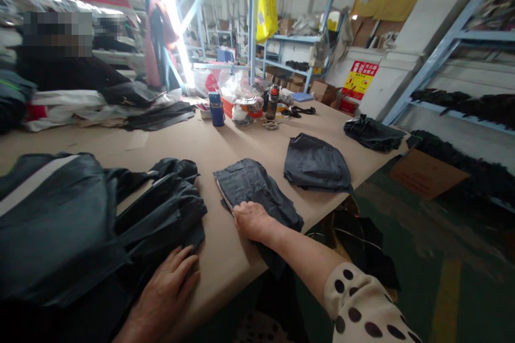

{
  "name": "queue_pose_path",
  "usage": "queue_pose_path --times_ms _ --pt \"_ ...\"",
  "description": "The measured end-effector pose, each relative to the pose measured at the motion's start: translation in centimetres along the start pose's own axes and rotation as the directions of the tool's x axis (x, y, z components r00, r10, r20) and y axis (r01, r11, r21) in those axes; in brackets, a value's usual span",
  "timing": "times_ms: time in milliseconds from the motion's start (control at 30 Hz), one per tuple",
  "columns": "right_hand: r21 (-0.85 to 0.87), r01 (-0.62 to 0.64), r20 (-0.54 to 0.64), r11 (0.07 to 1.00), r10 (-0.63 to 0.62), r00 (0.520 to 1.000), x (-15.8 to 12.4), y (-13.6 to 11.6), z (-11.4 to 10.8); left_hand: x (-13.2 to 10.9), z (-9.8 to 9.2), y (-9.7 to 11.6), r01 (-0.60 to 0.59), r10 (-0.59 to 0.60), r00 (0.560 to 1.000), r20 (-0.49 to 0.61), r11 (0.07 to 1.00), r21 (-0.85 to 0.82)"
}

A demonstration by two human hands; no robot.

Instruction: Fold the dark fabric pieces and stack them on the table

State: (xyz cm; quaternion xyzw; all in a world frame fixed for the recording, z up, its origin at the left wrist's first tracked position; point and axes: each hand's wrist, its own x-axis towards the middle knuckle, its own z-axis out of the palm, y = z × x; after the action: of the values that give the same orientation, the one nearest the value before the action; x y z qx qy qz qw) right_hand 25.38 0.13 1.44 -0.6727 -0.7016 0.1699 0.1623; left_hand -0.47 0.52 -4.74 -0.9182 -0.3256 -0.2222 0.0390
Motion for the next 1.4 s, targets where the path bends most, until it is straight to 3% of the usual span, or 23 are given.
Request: queue_pose_path --times_ms 133,233,333,433,500,533,600,667,733,833,900,967,1033,1100,1167,1267,1367,1400 --pt "0.302 -0.068 -0.039 0.951 0.083 0.996 1.0 2.6 -1.8 -0.2 -0.3 -0.2 0.119 -0.117 0.993 0.025 0.974 -0.194" --pt "0.563 -0.069 -0.081 0.823 0.138 0.987 0.2 3.9 -4.9 1.0 -1.2 0.0 0.31 -0.325 0.944 0.052 0.824 -0.474" --pt "0.715 -0.032 -0.125 0.698 0.173 0.977 -1.7 3.1 -7.4 3.8 -2.9 1.3 0.523 -0.488 0.829 0.273 0.505 -0.687" --pt "0.848 0.006 -0.106 0.529 0.159 0.982 -3.6 1.0 -7.4 7.0 -4.8 3.6 0.621 -0.464 0.685 0.562 -0.032 -0.783" --pt "0.937 -0.002 -0.042 0.349 0.121 0.992 -4.5 -0.4 -5.9 8.6 -5.7 5.0 0.551 -0.366 0.658 0.658 -0.361 -0.752" --pt "0.963 -0.02 -0.007 0.27 0.098 0.995 -4.8 -0.8 -4.9 9.1 -5.9 5.5 0.51 -0.328 0.658 0.678 -0.468 -0.721" --pt "0.979 -0.071 0.061 0.193 0.057 0.997 -5.3 -1.3 -2.8 9.6 -6.0 6.0 0.461 -0.287 0.658 0.697 -0.578 -0.673" --pt "0.981 -0.1 0.098 0.169 0.025 0.995 -5.6 -1.2 -1.1 9.5 -5.8 5.8 0.445 -0.305 0.628 0.716 -0.613 -0.652" --pt "0.969 -0.119 0.123 0.215 -0.008 0.992 -5.9 -1.2 -0.6 9.1 -5.6 5.4 0.446 -0.34 0.596 0.727 -0.613 -0.652" --pt "0.882 -0.069 0.057 0.467 0.04 0.998 -6.5 -1.8 -1.9 9.0 -6.0 4.7 0.441 -0.406 0.588 0.7 -0.565 -0.697" --pt "0.732 0.034 -0.117 0.681 0.077 0.99 -7.1 -3.0 -3.7 9.3 -6.7 4.7 0.428 -0.431 0.606 0.668 -0.531 -0.731" --pt "0.518 0.136 -0.267 0.845 0.008 0.964 -7.7 -4.8 -5.3 9.9 -7.6 5.1 0.403 -0.448 0.641 0.624 -0.495 -0.77" --pt "0.312 0.198 -0.308 0.929 -0.098 0.946 -8.2 -6.5 -6.1 10.5 -8.7 6.0 0.383 -0.47 0.68 0.563 -0.427 -0.819" --pt "0.198 0.18 -0.293 0.963 -0.117 0.949 -8.2 -7.6 -5.8 10.8 -9.6 7.0 0.375 -0.493 0.716 0.494 -0.326 -0.868" --pt "0.192 0.139 -0.258 0.971 -0.087 0.962 -7.9 -7.8 -4.7 10.7 -10.0 8.0 0.367 -0.514 0.738 0.437 -0.239 -0.899" --pt "0.312 0.104 -0.136 0.944 -0.064 0.989 -7.0 -6.9 -2.8 9.9 -9.1 8.3 0.347 -0.504 0.769 0.393 -0.187 -0.919" --pt "0.46 0.034 -0.052 0.887 -0.012 0.999 -6.2 -5.4 -0.8 8.6 -7.5 7.0 0.369 -0.375 0.835 0.403 -0.162 -0.915" --pt "0.497 0.016 -0.051 0.868 0.011 0.999 -6.1 -5.0 -0.2 8.1 -7.1 6.6 0.387 -0.366 0.841 0.398 -0.106 -0.916"
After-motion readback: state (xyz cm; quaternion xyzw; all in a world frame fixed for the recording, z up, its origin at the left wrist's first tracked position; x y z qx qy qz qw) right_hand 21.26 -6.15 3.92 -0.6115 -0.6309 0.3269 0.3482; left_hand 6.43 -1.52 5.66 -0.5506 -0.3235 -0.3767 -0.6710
